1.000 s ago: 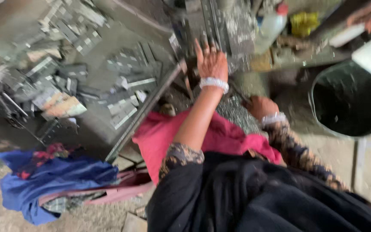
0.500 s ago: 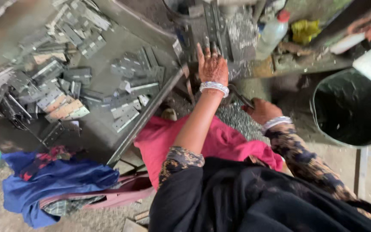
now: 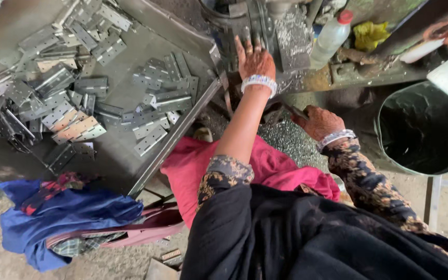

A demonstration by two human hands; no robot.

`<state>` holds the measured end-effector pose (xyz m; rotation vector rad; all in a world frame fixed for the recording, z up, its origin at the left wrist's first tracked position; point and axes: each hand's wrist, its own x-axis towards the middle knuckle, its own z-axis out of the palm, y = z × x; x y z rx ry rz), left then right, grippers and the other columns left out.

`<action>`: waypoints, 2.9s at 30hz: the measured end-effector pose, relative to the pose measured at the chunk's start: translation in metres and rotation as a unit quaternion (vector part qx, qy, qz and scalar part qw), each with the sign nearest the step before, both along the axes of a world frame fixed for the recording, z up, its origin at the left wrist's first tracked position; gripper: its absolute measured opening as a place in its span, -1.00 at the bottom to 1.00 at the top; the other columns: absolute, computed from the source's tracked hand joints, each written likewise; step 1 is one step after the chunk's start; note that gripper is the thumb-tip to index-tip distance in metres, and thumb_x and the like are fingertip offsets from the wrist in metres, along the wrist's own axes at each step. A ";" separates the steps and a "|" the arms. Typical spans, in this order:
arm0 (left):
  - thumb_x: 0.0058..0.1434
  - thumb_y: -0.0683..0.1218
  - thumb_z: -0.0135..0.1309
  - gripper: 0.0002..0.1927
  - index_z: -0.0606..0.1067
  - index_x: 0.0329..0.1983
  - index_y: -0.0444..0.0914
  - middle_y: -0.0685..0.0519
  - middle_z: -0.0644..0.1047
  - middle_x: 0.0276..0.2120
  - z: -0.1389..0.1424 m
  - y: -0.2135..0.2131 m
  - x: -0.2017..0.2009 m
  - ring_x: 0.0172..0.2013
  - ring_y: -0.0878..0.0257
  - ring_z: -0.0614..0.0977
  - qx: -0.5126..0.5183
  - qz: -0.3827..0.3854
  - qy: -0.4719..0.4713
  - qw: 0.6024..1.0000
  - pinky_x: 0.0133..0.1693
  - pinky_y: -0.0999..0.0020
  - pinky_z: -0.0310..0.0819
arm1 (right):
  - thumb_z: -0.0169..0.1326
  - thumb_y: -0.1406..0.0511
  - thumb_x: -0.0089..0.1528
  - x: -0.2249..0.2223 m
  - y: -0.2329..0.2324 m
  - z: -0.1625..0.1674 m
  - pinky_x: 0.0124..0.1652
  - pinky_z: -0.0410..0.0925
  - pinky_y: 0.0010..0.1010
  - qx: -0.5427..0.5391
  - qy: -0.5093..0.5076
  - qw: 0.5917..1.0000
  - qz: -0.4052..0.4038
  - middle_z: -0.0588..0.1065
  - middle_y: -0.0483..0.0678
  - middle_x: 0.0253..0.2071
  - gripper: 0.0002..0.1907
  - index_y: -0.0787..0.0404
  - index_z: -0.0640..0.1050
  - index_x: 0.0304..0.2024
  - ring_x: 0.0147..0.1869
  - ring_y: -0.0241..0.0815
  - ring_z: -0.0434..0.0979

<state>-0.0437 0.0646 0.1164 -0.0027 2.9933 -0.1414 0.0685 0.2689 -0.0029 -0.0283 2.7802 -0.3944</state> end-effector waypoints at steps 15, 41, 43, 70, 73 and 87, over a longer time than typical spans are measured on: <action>0.44 -0.01 -0.29 -0.51 0.32 0.40 -0.12 0.10 0.09 0.50 -0.011 -0.002 -0.031 0.49 0.05 0.02 0.002 0.019 0.045 0.999 0.40 -0.25 -0.57 | 0.03 -0.16 0.31 0.009 -0.001 -0.027 -0.15 0.45 0.08 -0.079 0.028 0.997 -0.001 0.61 0.26 -0.25 -0.46 0.14 0.59 -0.07 -0.17 0.30 0.64; 0.30 0.03 -0.09 -0.54 0.47 0.25 -0.11 0.10 0.31 0.41 -0.044 -0.023 0.065 0.46 -0.12 0.08 0.116 -0.060 0.188 0.973 0.29 -0.32 -0.22 | 0.22 0.14 0.29 -0.003 -0.028 0.121 -0.16 0.40 0.01 -0.206 0.346 0.915 -0.015 0.53 0.18 -0.05 -0.62 0.28 0.51 -0.01 -0.04 0.29 0.55; 0.33 0.03 0.00 -0.62 0.50 0.19 -0.09 0.15 0.44 0.23 -0.050 -0.033 0.088 0.36 -0.02 0.32 0.157 -0.096 0.281 0.942 0.31 -0.41 -0.08 | 0.22 0.14 0.31 -0.001 -0.029 0.122 -0.14 0.41 0.01 -0.212 0.344 0.915 -0.018 0.54 0.15 -0.06 -0.64 0.27 0.52 -0.01 -0.03 0.27 0.56; 0.42 -0.02 -0.10 -0.67 0.55 0.17 -0.06 0.03 0.31 0.41 0.010 0.019 0.022 0.48 0.00 0.11 -0.014 0.009 0.043 0.999 0.45 -0.29 -0.42 | 0.07 -0.13 0.28 0.005 0.001 -0.003 -0.19 0.44 0.11 -0.041 0.043 0.998 0.028 0.59 0.24 -0.27 -0.42 0.21 0.54 -0.01 -0.18 0.31 0.62; 0.41 0.10 -0.13 -0.65 0.67 -0.10 -0.03 0.05 0.15 0.50 0.001 0.009 0.030 0.51 -0.02 0.01 0.049 0.021 0.063 0.997 0.41 -0.16 -0.46 | 0.08 -0.12 0.26 0.025 0.000 -0.032 -0.15 0.44 0.12 -0.087 0.038 0.995 0.018 0.59 0.26 -0.27 -0.46 0.21 0.58 -0.14 -0.14 0.32 0.62; 0.36 -0.01 -0.18 -0.61 0.51 0.18 -0.10 0.09 0.22 0.44 -0.028 0.004 0.013 0.47 0.02 0.08 0.067 -0.001 0.128 0.990 0.41 -0.21 -0.42 | 0.07 -0.10 0.28 0.013 -0.001 -0.035 -0.20 0.43 0.11 -0.095 0.061 0.993 0.031 0.58 0.28 -0.28 -0.47 0.22 0.57 -0.11 -0.18 0.35 0.60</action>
